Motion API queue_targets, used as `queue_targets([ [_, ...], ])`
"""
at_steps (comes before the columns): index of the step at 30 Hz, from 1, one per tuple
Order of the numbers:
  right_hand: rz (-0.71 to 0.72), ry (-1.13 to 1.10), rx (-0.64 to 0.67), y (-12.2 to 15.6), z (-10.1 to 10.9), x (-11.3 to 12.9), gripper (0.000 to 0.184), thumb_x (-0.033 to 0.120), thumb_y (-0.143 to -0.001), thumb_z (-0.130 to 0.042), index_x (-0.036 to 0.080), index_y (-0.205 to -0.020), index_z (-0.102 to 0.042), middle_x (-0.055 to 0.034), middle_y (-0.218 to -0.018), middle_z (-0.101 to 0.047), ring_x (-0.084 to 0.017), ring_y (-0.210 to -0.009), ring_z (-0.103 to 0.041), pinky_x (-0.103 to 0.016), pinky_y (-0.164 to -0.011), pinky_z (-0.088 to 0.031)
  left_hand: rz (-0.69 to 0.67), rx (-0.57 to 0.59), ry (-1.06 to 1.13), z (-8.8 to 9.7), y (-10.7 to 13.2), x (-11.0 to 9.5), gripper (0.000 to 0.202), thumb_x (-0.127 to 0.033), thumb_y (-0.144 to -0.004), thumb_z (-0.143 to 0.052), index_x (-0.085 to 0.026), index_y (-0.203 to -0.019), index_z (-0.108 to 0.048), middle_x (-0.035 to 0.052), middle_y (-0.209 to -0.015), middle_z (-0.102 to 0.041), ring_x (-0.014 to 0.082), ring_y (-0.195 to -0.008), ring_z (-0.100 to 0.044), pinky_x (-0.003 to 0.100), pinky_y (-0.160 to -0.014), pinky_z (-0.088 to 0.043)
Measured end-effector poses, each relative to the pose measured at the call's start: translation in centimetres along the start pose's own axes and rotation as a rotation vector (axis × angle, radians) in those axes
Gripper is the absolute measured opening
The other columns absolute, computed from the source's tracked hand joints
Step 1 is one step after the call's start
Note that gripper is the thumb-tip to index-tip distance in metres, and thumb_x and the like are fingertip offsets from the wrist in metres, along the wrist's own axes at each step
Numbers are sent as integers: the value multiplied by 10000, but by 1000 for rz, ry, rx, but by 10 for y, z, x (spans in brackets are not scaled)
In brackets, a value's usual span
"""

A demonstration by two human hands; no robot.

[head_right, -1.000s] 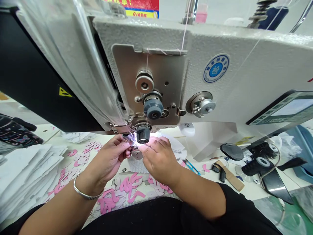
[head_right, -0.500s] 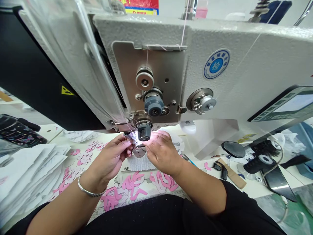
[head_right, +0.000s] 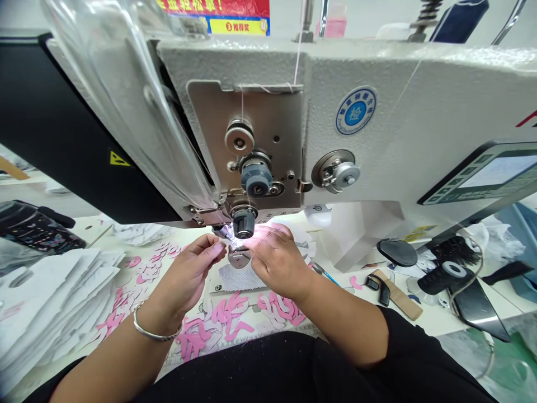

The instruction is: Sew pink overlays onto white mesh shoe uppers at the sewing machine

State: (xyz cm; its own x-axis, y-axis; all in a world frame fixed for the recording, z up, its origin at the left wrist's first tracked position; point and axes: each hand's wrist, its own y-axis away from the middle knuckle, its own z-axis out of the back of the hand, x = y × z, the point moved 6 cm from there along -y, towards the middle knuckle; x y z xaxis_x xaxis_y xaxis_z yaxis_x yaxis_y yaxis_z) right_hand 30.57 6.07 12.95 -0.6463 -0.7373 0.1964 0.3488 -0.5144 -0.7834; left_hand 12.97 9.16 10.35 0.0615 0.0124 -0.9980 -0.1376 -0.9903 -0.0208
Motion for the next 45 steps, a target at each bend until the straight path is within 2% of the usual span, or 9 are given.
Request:
queue_targets([
  [5, -32, 13, 57, 0, -2, 1, 309, 127, -903, -528, 248, -1178, -602, -60, -1254, -652, -220, -1242, -545, -445, -1052, -367, 117, 34, -248, 12, 13, 23, 229, -412, -778, -702, -197, -818, -633, 1, -774, -573, 163, -729, -494, 274, -688, -379],
  [10, -71, 74, 80, -1, -1, 0, 284, 137, -902, -530, 250, -1148, -617, -49, -1184, -682, -233, -1178, -584, -458, -1055, -357, 183, 171, -188, 9, 23, 34, 270, -445, -790, -691, -188, -767, -611, -14, -707, -527, 140, -657, -450, 252, -624, -360],
  [16, -90, 133, 47, 3, 11, 0, 244, 177, -928, -518, 232, -1151, -602, -72, -1190, -673, -228, -1129, -608, -475, -1080, -338, 149, 115, -52, 3, 19, 15, 271, -428, -802, -694, -179, -775, -592, -31, -657, -484, 94, -569, -391, 209, -512, -306],
  [23, 75, 71, 41, 12, 24, 25, 257, 157, -902, -546, 217, -1147, -595, -83, -1218, -647, -228, -1197, -572, -484, -1100, -329, 122, 61, 146, -12, 0, -5, 230, -347, -783, -735, -174, -759, -586, -23, -731, -508, 69, -567, -443, 178, -435, -325],
  [33, 43, 32, 10, 12, 15, 18, 280, 124, -879, -570, 194, -1147, -604, -107, -1170, -648, -252, -1162, -582, -471, -1030, -421, 122, 6, 280, -7, -7, 4, 243, -355, -730, -774, -189, -781, -604, -33, -694, -532, 67, -534, -455, 193, -446, -338],
  [37, 219, -85, -8, 28, 19, 32, 309, 98, -853, -550, 220, -1133, -592, -67, -1078, -666, -221, -1050, -615, -432, -918, -482, 90, -9, 92, 12, 2, 18, 247, -426, -816, -668, -200, -790, -573, -36, -673, -534, 88, -554, -466, 222, -530, -382],
  [40, 274, -212, 198, 47, 3, 33, 230, 133, -870, -537, 210, -1075, -610, -27, -881, -667, -174, -813, -608, -324, -730, -494, 81, 33, -360, 25, 13, 43, 225, -418, -826, -642, -202, -794, -590, -22, -692, -563, 120, -605, -490, 256, -579, -391],
  [43, 32, -133, 612, 70, -36, 11, 156, 192, -923, -521, 204, -1016, -645, -42, -880, -652, -179, -827, -587, -307, -746, -467, 11, 163, -791, 24, 25, 71, 168, -377, -843, -606, -213, -820, -635, 2, -755, -606, 160, -679, -537, 292, -626, -413],
  [45, -111, -74, 784, 85, -55, -5, 131, 224, -927, -549, 199, -997, -657, -59, -938, -646, -196, -887, -587, -315, -786, -458, -84, 210, -953, 20, 32, 83, 135, -335, -857, -580, -218, -843, -644, 19, -822, -624, 183, -758, -565, 314, -680, -437],
])
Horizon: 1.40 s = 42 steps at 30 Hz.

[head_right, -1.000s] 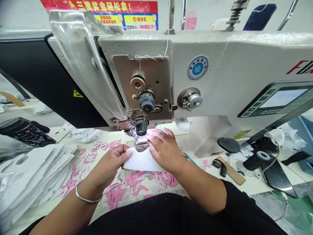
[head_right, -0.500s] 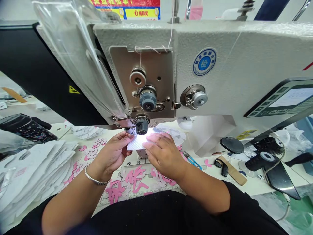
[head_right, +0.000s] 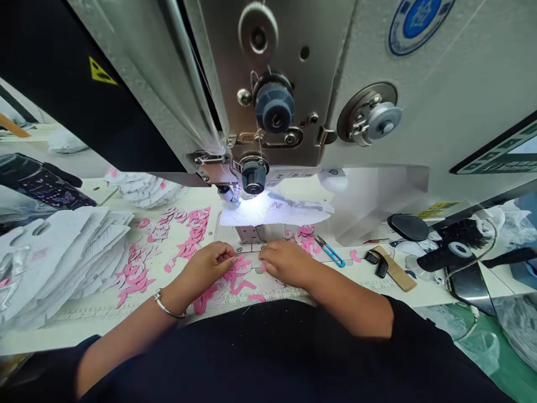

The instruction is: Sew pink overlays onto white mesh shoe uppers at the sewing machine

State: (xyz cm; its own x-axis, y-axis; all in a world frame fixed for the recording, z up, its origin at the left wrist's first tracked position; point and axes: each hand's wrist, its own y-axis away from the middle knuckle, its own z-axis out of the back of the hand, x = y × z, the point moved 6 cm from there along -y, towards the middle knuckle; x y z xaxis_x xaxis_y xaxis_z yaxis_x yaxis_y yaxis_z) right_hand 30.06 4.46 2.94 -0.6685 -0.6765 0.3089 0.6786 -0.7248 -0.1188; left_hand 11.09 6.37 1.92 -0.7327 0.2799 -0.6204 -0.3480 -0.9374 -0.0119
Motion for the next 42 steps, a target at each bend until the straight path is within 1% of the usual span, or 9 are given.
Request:
queue_targets([
  [6, -166, -23, 42, -9, -20, -15, 119, 266, -881, -660, 162, -933, -637, -91, -961, -619, -238, -935, -566, -352, -828, -433, -111, -40, -105, -16, 3, -1, 125, -295, -881, -553, -210, -889, -644, 51, -889, -613, 224, -875, -556, 367, -800, -433],
  [10, -226, -123, 6, -10, -20, -14, 71, 201, -846, -686, 165, -842, -625, -65, -904, -615, -216, -907, -557, -331, -819, -413, -146, -61, -94, -17, 2, -1, 127, -292, -888, -545, -209, -852, -634, 43, -857, -609, 222, -857, -550, 377, -813, -423],
  [14, -285, -312, -81, -11, -12, -15, 104, 191, -822, -682, 175, -777, -590, -15, -801, -601, -160, -775, -551, -274, -706, -403, -161, -89, -55, -10, 5, -8, 135, -303, -896, -537, -208, -851, -622, 33, -858, -621, 207, -852, -560, 361, -805, -429],
  [17, -321, -575, -156, -15, -6, -9, 170, 335, -908, -590, 186, -838, -547, 23, -716, -560, -114, -635, -516, -229, -585, -386, -95, -23, 273, -5, 7, -19, 170, -368, -895, -564, -208, -872, -618, 19, -835, -624, 180, -795, -572, 325, -745, -448],
  [21, -342, -1435, -217, -25, -15, 10, 400, 534, -800, -692, 203, -787, -469, 74, -592, -470, -76, -492, -409, -205, -484, -335, -43, 107, 904, -8, 10, -37, 284, -361, -828, -688, -216, -1043, -571, 3, -834, -624, 154, -765, -609, 284, -691, -478],
  [26, -316, -1721, -193, -32, -30, 25, 478, 537, -728, -780, 219, -800, -430, 94, -565, -475, -64, -459, -399, -181, -435, -304, -64, 192, 1095, -19, 9, -43, 220, -313, -833, -695, -210, -960, -549, 25, -800, -696, 198, -774, -689, 355, -757, -523],
  [31, -275, -1505, -79, -25, -28, 23, 465, 640, -872, -560, 189, -783, -489, 53, -579, -530, -63, -456, -424, -181, -426, -317, -1, 159, 919, -15, 8, -32, 248, -369, -836, -683, -194, -763, -524, 29, -717, -699, 156, -647, -626, 275, -606, -456],
  [36, -185, -1248, -19, -19, -12, 21, 401, 570, -863, -614, 175, -830, -560, 16, -688, -601, -94, -580, -540, -205, -523, -419, 71, 197, 848, -5, 11, -31, 244, -399, -829, -687, -185, -805, -572, 12, -707, -664, 144, -650, -593, 259, -591, -427],
  [42, -160, -920, -192, -14, 28, 34, 146, 336, -917, -579, 193, -906, -606, 9, -768, -657, -108, -652, -588, -216, -575, -455, 131, 135, 1036, 16, 18, -52, 219, -375, -802, -722, -182, -847, -630, 9, -703, -650, 147, -688, -601, 278, -662, -476],
])
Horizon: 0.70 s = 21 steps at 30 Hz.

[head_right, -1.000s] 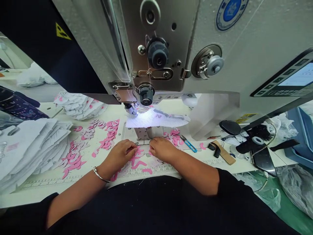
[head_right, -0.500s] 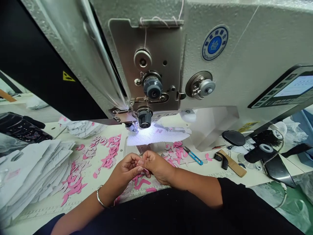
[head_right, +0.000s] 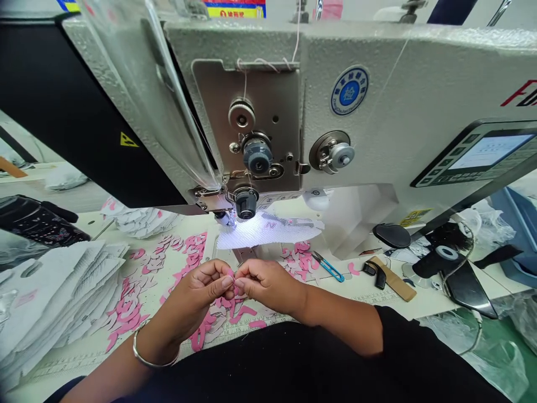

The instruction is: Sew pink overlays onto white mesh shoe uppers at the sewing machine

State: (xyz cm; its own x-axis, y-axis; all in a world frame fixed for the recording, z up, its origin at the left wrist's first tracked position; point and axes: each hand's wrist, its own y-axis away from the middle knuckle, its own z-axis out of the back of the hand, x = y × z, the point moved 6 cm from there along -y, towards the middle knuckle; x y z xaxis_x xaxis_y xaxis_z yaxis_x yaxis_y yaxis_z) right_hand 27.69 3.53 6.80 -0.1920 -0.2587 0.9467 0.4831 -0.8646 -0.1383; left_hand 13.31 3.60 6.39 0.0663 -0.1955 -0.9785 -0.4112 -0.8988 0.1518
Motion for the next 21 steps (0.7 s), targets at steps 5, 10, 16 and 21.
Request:
queue_targets([
  [5, 391, 488, -234, 11, 28, 64, 160, 329, -941, -571, 198, -851, -588, -2, -769, -642, -135, -691, -585, -264, -645, -473, -183, -179, -110, 10, -2, -55, 193, -357, -765, -759, -192, -805, -667, 5, -706, -641, 138, -686, -574, 271, -673, -466],
  [10, 498, 974, -377, 3, 46, 81, 176, 293, -946, -569, 187, -1080, -611, -113, -1162, -633, -258, -1090, -569, -431, -951, -460, -275, -313, -86, 18, -22, -82, 204, -329, -729, -789, -179, -797, -670, 5, -852, -646, 126, -793, -570, 258, -769, -448],
  [16, 495, 999, -408, -9, 40, 53, 291, 240, -947, -533, 182, -1230, -564, -134, -1317, -578, -284, -1266, -500, -492, -1040, -411, -217, -264, -27, 11, -43, -62, 218, -334, -752, -762, -170, -750, -619, -14, -761, -585, 113, -717, -518, 257, -715, -428],
  [21, 610, 900, -495, -2, 36, 46, 309, 149, -895, -544, 197, -1200, -567, -111, -1303, -613, -245, -1281, -517, -465, -1065, -411, -225, -305, -47, 14, -41, -55, 210, -318, -736, -770, -179, -759, -614, -7, -779, -601, 120, -717, -525, 259, -693, -432],
])
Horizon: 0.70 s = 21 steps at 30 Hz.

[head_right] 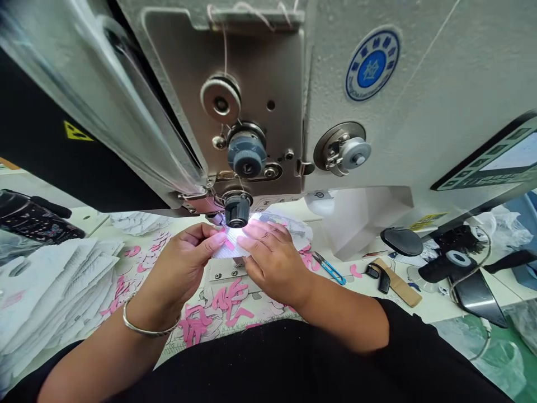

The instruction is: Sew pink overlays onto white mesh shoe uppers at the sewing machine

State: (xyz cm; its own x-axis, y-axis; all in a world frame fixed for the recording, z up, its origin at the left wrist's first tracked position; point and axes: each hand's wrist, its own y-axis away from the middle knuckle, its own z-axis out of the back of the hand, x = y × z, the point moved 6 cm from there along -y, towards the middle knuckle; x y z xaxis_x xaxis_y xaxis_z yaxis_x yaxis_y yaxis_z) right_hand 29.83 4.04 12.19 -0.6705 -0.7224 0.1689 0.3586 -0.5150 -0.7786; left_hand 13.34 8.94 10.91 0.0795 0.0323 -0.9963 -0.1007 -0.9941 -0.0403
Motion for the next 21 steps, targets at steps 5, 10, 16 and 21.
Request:
queue_targets([
  [5, -31, -53, -33, 2, 2, 0, 293, 130, -853, -572, 195, -1138, -560, -108, -1283, -638, -246, -1290, -519, -468, -1077, -407, -30, -43, -50, 2, 3, 1, 206, -325, -739, -758, -195, -768, -601, -20, -759, -586, 117, -698, -518, 244, -652, -419],
  [10, -27, -56, -38, 3, 1, 0, 304, 126, -841, -557, 212, -1133, -555, -101, -1297, -630, -248, -1294, -517, -476, -1080, -407, -58, -85, -88, 2, 3, 2, 243, -363, -721, -753, -196, -775, -585, 11, -812, -637, 144, -715, -562, 263, -642, -439],
  [16, -17, -46, -39, 2, 1, 0, 300, 115, -836, -563, 206, -1122, -555, -105, -1294, -631, -248, -1294, -513, -477, -1084, -403, -81, -68, -96, 0, 4, 3, 231, -360, -732, -757, -203, -798, -600, -8, -788, -618, 130, -693, -541, 253, -639, -430],
  [21, 3, -34, -6, 4, -1, 0, 341, 111, -853, -550, 249, -1160, -597, -77, -1325, -600, -239, -1292, -509, -462, -1065, -418, -125, -108, -193, 1, 7, -2, 214, -361, -743, -750, -202, -806, -622, -13, -762, -596, 122, -666, -509, 242, -610, -405],
])
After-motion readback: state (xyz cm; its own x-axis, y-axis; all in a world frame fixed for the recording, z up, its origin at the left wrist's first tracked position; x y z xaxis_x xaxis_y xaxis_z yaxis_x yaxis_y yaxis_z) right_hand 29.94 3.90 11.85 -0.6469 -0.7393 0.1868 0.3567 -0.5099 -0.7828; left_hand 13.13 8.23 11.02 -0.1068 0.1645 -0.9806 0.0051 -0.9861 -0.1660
